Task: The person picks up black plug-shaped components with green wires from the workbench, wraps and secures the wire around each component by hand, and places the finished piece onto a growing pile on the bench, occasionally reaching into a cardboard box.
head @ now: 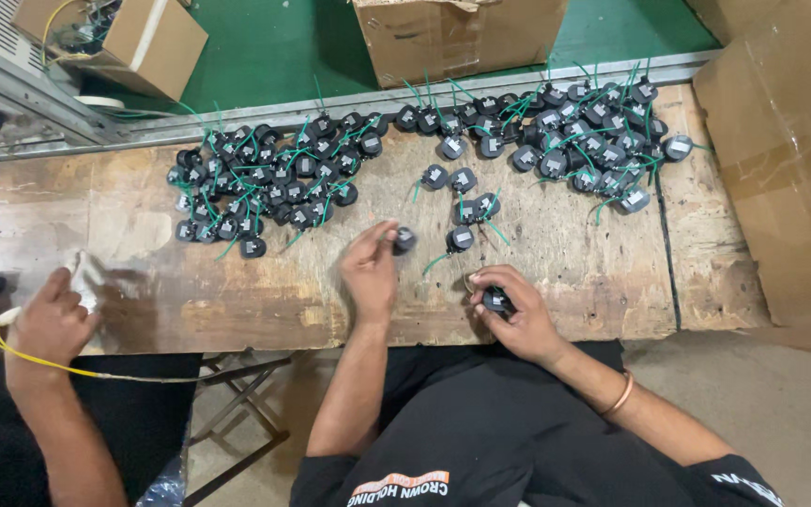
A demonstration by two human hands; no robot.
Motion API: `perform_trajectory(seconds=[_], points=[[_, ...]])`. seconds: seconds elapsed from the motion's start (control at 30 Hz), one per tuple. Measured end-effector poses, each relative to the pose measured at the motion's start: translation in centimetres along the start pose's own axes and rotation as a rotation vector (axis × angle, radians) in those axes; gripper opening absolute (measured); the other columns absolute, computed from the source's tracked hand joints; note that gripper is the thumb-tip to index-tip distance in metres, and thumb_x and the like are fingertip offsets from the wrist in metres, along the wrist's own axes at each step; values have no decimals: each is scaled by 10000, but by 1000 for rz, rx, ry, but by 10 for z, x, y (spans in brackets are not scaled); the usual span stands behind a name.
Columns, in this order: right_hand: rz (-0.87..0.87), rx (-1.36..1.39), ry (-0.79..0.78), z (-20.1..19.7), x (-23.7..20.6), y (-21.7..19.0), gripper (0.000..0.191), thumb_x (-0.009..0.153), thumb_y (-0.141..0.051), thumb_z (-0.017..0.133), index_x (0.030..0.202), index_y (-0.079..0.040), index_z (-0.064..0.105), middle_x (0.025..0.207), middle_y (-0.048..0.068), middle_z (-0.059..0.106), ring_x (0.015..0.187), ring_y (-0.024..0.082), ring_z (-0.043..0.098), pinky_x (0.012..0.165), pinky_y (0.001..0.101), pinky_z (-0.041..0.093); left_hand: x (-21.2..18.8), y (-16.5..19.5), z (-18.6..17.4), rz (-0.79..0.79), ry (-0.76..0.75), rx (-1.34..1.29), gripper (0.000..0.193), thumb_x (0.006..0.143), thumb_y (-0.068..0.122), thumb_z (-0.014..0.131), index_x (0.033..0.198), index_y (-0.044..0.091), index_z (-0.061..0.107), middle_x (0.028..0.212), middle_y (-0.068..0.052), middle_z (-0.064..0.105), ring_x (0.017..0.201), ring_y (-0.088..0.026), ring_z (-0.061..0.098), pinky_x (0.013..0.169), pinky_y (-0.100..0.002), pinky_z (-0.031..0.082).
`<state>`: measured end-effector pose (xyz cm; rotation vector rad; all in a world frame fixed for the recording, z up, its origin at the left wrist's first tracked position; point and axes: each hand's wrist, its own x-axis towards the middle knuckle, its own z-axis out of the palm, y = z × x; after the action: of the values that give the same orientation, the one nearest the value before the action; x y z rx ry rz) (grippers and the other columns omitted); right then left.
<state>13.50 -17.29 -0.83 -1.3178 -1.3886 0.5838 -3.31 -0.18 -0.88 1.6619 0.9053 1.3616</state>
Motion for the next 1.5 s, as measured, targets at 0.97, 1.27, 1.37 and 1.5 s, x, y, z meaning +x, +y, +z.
perform_trajectory(seconds=[0.97, 1.27, 1.37, 1.5], points=[[28, 4, -31, 0, -3, 13, 342, 760, -83, 824, 1059, -23, 670, 999, 120, 715, 946, 242, 722, 839, 350, 558, -58, 5, 27, -188, -393, -633, 293, 922, -87, 696, 1188, 11, 623, 1275, -184, 689, 1118, -231, 704, 938, -358, 577], [46, 300, -206, -2, -6, 13, 416, 892, 14, 677, 1284, -63, 564, 1074, 58, 684, 994, 179, 687, 889, 312, 553, 50, -11, 29, 85, -217, 207, 335, 856, -66, 729, 1173, 41, 739, 1159, -134, 693, 1039, -235, 667, 902, -331, 547], [-124, 107, -261, -2, -7, 20, 366, 916, 21, 699, 1269, -69, 666, 1050, 53, 687, 967, 172, 701, 867, 307, 556, 50, -13, 30, -41, -181, 96, 220, 981, -43, 692, 1152, 77, 760, 1102, -91, 728, 989, -191, 695, 885, -300, 546], [50, 148, -96, 1, -11, 27, 327, 935, -2, 740, 1253, -74, 713, 1047, 62, 658, 908, 163, 697, 789, 289, 571, 30, -3, 15, 137, 3, 55, 140, 1014, -56, 639, 1092, 26, 722, 1136, -94, 643, 1046, -202, 642, 920, -298, 528]])
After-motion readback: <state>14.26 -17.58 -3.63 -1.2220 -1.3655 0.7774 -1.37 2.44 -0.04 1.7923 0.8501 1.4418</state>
